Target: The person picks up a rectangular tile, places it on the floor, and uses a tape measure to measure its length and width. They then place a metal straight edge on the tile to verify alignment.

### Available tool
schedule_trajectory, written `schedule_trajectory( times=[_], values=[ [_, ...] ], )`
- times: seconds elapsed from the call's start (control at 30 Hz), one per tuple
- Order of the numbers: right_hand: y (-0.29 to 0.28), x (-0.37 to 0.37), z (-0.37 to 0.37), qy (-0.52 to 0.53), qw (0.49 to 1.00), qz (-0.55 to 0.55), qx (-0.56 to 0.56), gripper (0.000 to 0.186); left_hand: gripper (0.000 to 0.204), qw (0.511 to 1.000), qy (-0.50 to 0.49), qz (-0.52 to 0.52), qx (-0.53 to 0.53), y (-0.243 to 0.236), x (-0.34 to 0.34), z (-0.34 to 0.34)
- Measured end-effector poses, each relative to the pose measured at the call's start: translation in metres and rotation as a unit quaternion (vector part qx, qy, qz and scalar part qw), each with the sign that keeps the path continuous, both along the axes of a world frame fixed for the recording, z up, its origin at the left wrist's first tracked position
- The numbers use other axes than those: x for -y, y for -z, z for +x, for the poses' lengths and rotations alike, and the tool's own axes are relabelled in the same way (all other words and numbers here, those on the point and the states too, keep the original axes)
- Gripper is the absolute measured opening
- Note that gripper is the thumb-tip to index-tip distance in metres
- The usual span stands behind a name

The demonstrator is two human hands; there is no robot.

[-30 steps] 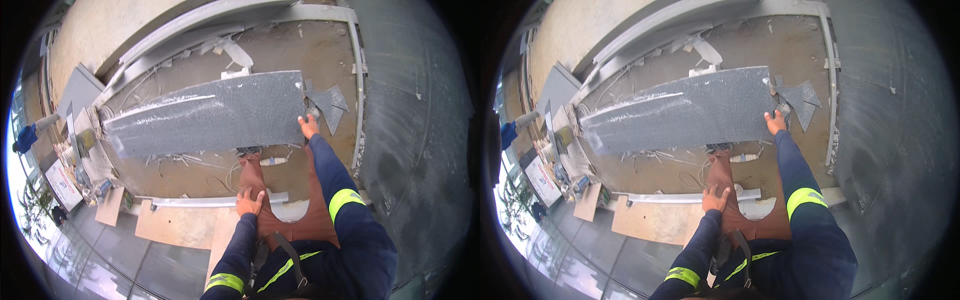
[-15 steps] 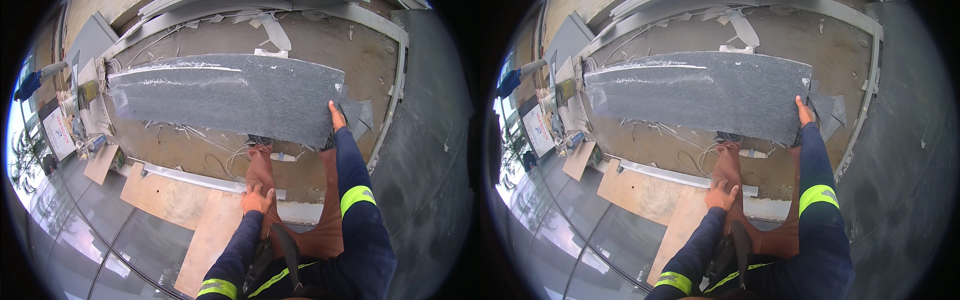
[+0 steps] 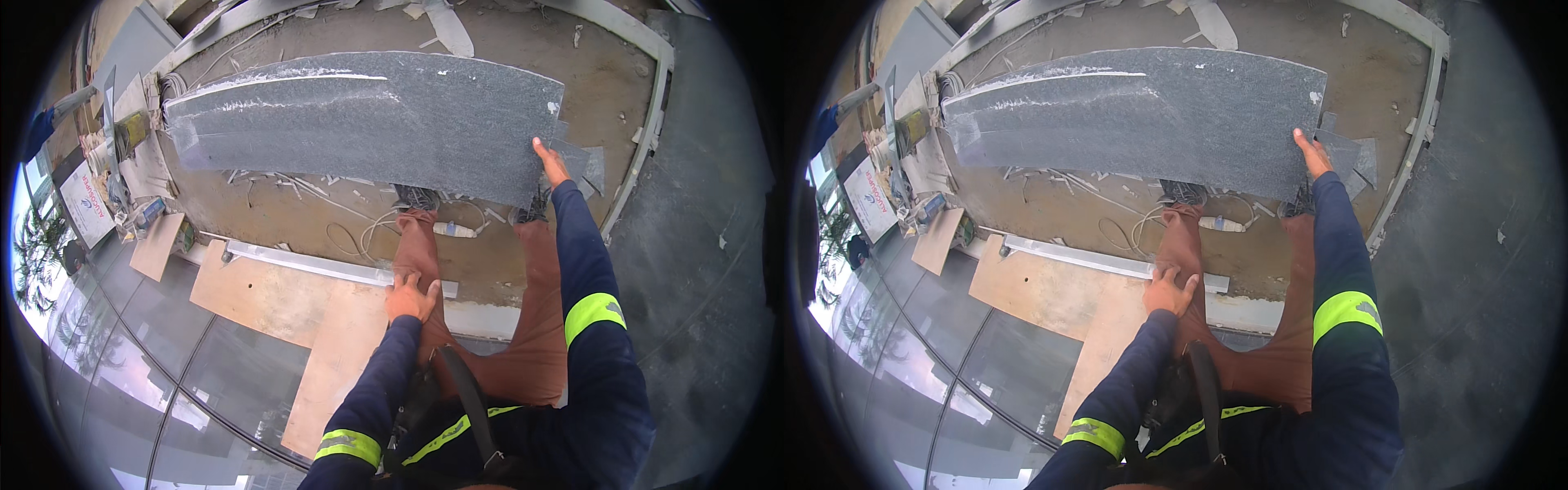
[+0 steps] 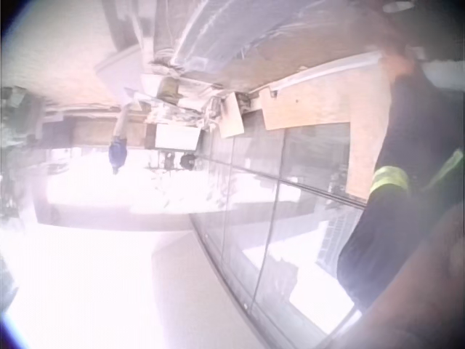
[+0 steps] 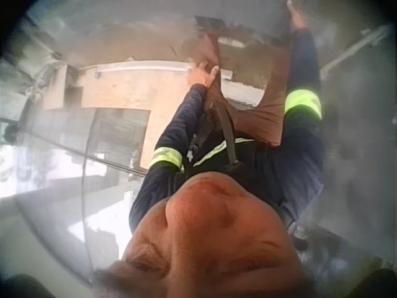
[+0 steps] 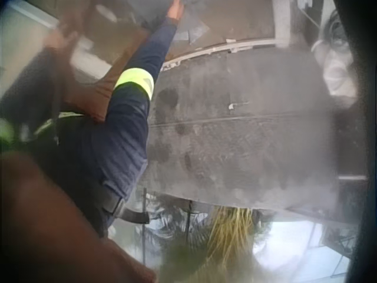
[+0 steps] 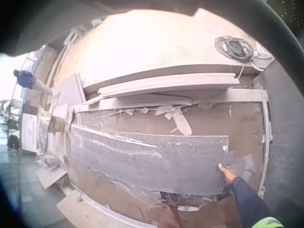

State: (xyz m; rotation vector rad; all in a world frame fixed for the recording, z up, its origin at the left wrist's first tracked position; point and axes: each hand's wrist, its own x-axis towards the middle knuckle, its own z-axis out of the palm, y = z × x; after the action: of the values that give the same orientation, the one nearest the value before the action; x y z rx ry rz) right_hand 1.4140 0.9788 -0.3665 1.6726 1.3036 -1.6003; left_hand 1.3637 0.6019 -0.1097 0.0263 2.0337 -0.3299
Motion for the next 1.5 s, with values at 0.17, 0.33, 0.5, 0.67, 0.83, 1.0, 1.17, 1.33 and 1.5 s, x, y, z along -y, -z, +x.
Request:
schedule_trajectory(
  times=[0.17,0.33,0.5,0.67,0.83,1.0,1.17,1.33,1.5],
  values=[
    [-0.053,0.001,0.076,-0.18,0.981,0.07,0.0,0.117,0.071,0.999,-0.016,0.026,0.016,-0.019,-0.002,-0.027],
    [-0.156,0.045,0.208,-0.265,0.96,0.047,0.077,0.101,0.085,0.987,-0.026,0.121,0.102,-0.041,0.035,-0.059],
    [-0.331,0.146,0.162,-0.093,0.978,-0.054,0.182,0.115,0.101,0.953,-0.093,0.262,0.122,-0.047,0.09,-0.098],
    [-0.259,0.142,0.128,0.009,0.961,-0.277,-0.009,0.085,0.102,0.908,-0.04,0.361,0.21,-0.082,0.121,-0.156],
    [-0.285,0.125,-0.022,-0.391,0.858,-0.289,0.168,0.074,0.098,0.882,-0.158,0.425,0.126,-0.121,0.185,-0.106],
    [-0.362,0.148,-0.161,-0.586,0.799,-0.134,0.004,0.086,0.079,0.918,-0.136,0.373,0.021,-0.128,0.205,-0.043],
    [-0.379,0.182,-0.241,-0.468,0.836,-0.031,-0.284,0.071,0.074,0.932,-0.173,0.318,-0.013,-0.17,0.172,0.056],
    [-0.443,0.19,-0.203,-0.449,0.79,-0.072,-0.411,0.061,0.068,0.93,-0.226,0.289,0.012,-0.167,0.142,0.202],
    [-0.357,0.088,-0.04,-0.562,0.767,-0.044,-0.306,0.058,0.055,0.904,-0.255,0.315,-0.136,-0.174,0.105,0.217]
  ],
)
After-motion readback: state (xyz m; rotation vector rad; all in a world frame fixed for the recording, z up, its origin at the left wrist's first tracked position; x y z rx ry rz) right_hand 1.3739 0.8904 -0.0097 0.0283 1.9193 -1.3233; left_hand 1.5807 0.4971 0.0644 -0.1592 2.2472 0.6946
